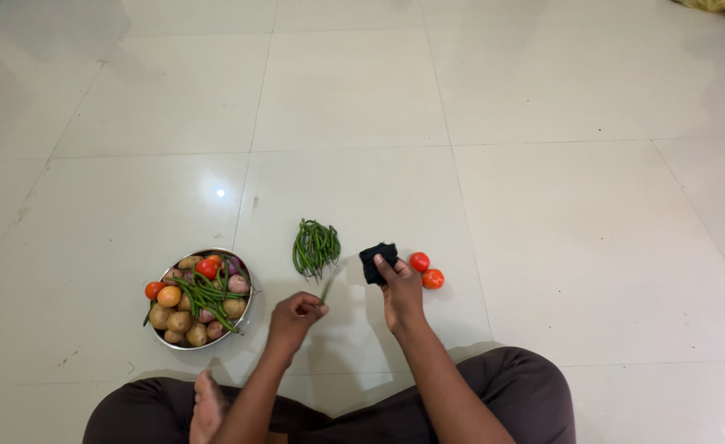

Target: The person sits on the floor and wipes tomatoes and green beans with a dark cloth. They handle the vegetables one at a time, rubbing the cloth over the surfaces and placing the cleaned items on the floor.

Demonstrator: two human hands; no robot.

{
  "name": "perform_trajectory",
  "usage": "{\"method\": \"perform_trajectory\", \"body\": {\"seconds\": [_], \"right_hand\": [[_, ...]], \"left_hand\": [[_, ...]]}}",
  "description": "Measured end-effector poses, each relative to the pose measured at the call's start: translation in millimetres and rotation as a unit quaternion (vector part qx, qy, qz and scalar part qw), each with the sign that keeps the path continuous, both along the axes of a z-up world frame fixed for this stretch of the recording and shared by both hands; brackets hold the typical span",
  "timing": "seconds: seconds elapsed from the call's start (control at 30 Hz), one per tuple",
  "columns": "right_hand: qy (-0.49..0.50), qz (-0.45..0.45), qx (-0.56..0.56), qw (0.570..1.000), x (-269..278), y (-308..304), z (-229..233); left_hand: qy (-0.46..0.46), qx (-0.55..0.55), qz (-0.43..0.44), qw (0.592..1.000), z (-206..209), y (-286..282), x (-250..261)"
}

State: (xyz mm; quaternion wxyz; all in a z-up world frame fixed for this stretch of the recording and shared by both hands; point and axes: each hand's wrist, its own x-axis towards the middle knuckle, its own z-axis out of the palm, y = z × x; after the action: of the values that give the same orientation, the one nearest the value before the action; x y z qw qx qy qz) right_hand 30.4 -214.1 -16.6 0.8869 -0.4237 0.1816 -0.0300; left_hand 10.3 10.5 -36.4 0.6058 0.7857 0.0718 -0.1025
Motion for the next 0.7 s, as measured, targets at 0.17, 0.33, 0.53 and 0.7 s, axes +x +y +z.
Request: {"method": "perform_trajectory", "body": {"seconds": [0.17,0.33,0.53,0.7], "right_hand": [[-0.007,-0.033,0.003,0.999,4.9,-15.0,2.9],[0.013,-0.017,0.008,1.0,0.0,-13.0,8.7],[-0.011,-0.026,0.009,1.0,-1.0,-12.8,15.9],[0.017,-0.008,-0.001,1.0,-0.1,-5.7,21.7]], "left_hand": [[-0.065,0.069,0.063,0.994,-18.5,17.1,38.8],[-0.043,0.075,0.132,0.987,-35.2,32.8,99.5],[-0.053,0.109,0.193,0.974,-74.9,37.8,108.5],[-0.084,0.22,0.18,0.955,-85.0,24.0,107.7]]}}
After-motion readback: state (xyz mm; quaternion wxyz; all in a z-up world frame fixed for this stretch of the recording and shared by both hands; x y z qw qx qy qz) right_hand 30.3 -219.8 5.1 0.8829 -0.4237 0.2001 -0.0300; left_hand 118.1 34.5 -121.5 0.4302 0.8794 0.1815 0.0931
